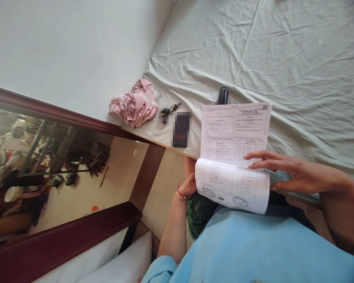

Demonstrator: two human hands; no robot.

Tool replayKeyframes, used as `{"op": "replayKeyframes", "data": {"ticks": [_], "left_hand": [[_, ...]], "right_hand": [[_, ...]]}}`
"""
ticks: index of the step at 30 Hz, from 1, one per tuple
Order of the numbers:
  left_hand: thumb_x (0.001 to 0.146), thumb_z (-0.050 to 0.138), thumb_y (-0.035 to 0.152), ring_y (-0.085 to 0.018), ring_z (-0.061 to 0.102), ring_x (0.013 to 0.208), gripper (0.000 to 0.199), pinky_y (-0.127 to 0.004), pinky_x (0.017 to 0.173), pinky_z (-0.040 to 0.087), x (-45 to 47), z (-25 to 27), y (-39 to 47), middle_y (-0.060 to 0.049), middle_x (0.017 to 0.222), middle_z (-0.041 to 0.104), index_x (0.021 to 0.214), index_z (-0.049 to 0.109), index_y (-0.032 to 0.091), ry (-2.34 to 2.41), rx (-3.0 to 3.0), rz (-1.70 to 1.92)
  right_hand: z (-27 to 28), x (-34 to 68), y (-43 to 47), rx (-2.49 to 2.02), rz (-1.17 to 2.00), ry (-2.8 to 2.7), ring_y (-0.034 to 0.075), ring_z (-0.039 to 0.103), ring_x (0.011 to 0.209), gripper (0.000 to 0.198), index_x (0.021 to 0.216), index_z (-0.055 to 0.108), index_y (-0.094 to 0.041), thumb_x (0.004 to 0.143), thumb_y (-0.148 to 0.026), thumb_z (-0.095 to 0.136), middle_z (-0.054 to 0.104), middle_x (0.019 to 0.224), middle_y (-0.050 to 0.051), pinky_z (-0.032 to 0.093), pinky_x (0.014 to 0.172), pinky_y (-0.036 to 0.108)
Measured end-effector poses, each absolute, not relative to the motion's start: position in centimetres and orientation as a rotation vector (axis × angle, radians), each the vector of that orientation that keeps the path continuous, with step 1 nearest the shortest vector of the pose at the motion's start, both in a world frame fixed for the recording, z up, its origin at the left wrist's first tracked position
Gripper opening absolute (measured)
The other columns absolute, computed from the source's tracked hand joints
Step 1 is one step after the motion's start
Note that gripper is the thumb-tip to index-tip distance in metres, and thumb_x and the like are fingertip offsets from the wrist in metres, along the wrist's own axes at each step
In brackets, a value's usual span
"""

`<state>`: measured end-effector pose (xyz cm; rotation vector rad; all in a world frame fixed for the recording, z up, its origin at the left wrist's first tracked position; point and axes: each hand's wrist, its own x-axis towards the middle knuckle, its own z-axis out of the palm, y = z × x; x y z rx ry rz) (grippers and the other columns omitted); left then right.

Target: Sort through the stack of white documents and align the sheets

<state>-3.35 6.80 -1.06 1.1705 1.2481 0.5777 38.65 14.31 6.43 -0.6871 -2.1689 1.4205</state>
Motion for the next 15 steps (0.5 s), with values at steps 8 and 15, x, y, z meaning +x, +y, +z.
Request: {"op": "replayKeyframes", "data": {"ticks": [8, 15], "left_hand": [[0.079, 0.089, 0.059, -0.032, 0.073, 0.118, 0.048, -0.045, 0.109, 0.058, -2.8, -0.6, 6.8, -0.013, 0.108, 0.082, 0.102, 0.083, 0.018, 1.211, 1.193, 0.623], [0.09, 0.075, 0.063, -0.012, 0.051, 0.056, 0.05, -0.026, 0.055, 0.047, -2.2, 0.1, 7.4, -0.002, 0.06, 0.061, 0.073, 0.068, 0.016, 1.214, 1.164, 0.384]], "right_hand": [[5.9, 37.5, 14.4, -0.792, 1.28, -1.973, 0.023, 0.075, 0.113, 0.044, 0.132, 0.078, -0.042, 0.091, -0.024, 0.076, 0.075, 0.138, 0.004, 0.064, 0.079, 0.03], [6.4, 37.0, 14.2, -0.942, 1.201, -1.704, 0.011, 0.058, 0.063, 0.027, 0.115, 0.083, -0.031, 0.09, -0.029, 0.078, 0.08, 0.113, 0.006, 0.047, 0.054, 0.027]]}}
